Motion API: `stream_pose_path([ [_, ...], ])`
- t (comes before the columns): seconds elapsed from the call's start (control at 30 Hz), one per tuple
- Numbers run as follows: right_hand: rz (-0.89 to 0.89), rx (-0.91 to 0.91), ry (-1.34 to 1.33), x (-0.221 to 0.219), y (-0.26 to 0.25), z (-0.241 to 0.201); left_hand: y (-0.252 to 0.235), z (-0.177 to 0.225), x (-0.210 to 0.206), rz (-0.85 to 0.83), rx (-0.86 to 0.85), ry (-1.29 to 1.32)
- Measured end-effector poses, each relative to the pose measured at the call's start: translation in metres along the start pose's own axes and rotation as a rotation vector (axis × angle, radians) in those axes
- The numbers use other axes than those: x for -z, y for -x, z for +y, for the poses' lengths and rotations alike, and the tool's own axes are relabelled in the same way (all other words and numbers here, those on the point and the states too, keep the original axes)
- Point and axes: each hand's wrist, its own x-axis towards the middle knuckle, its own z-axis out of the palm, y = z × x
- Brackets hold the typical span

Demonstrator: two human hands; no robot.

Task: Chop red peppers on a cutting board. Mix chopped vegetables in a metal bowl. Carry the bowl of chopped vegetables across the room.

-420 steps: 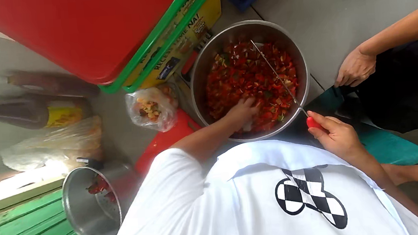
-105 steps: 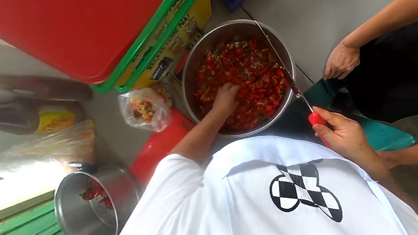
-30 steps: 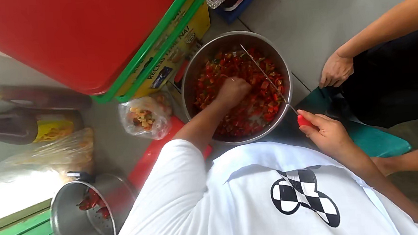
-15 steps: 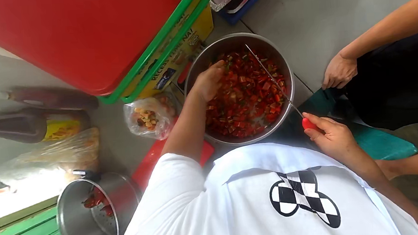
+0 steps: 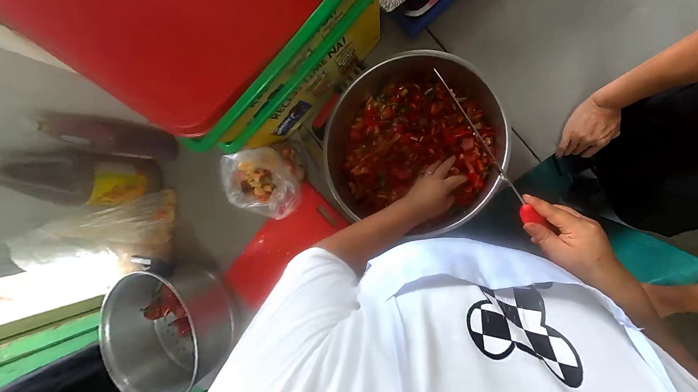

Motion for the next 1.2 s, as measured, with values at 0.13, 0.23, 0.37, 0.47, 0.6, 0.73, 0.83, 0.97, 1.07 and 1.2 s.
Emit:
stream_pose_path([
  [0.13, 0.009, -0.005, -0.009, 0.006, 0.005, 0.006, 0.045, -0.03, 0.044, -0.055, -0.04, 0.088],
  [0.23, 0.023, 0.008, -0.026, 0.003, 0.006, 0.012, 0.075, -0.064, 0.066, 0.169, 0.406, 0.009],
  [0.37, 0.025, 0.019, -0.031, -0.002, 0.003, 0.008, 0.067, -0.078, 0.057, 0.142, 0.626, -0.052],
  [0.47, 0.006, 0.036, -0.027, -0.002, 0.001, 0.003, 0.045, -0.061, 0.059, 0.163, 0.473, 0.083],
  [0.6, 0.029, 0.03, -0.017, 0.001, 0.005, 0.002, 0.018, -0.06, 0.098, 0.262, 0.373, 0.259],
  [0.73, 0.034, 0.011, -0.035, 0.0, 0.005, 0.003, -0.016, -0.084, 0.115, 0.299, 0.534, -0.001],
  [0.83, 0.013, 0.013, -0.031, -0.002, 0.004, 0.003, -0.031, -0.095, 0.102, 0.197, 0.491, -0.078],
  [0.97, 0.003, 0.038, -0.011, -0.002, 0.004, 0.004, -0.016, -0.074, 0.1, 0.301, 0.392, 0.059],
  [1.07, -0.043, 0.023, 0.0, -0.002, 0.002, 0.006, -0.006, -0.063, 0.095, 0.519, 0.463, 0.717],
  [1.2, -0.093, 0.048, 0.005, -0.011, -0.006, 0.007, 0.0, -0.041, 0.092, 0.693, 0.506, 1.35],
])
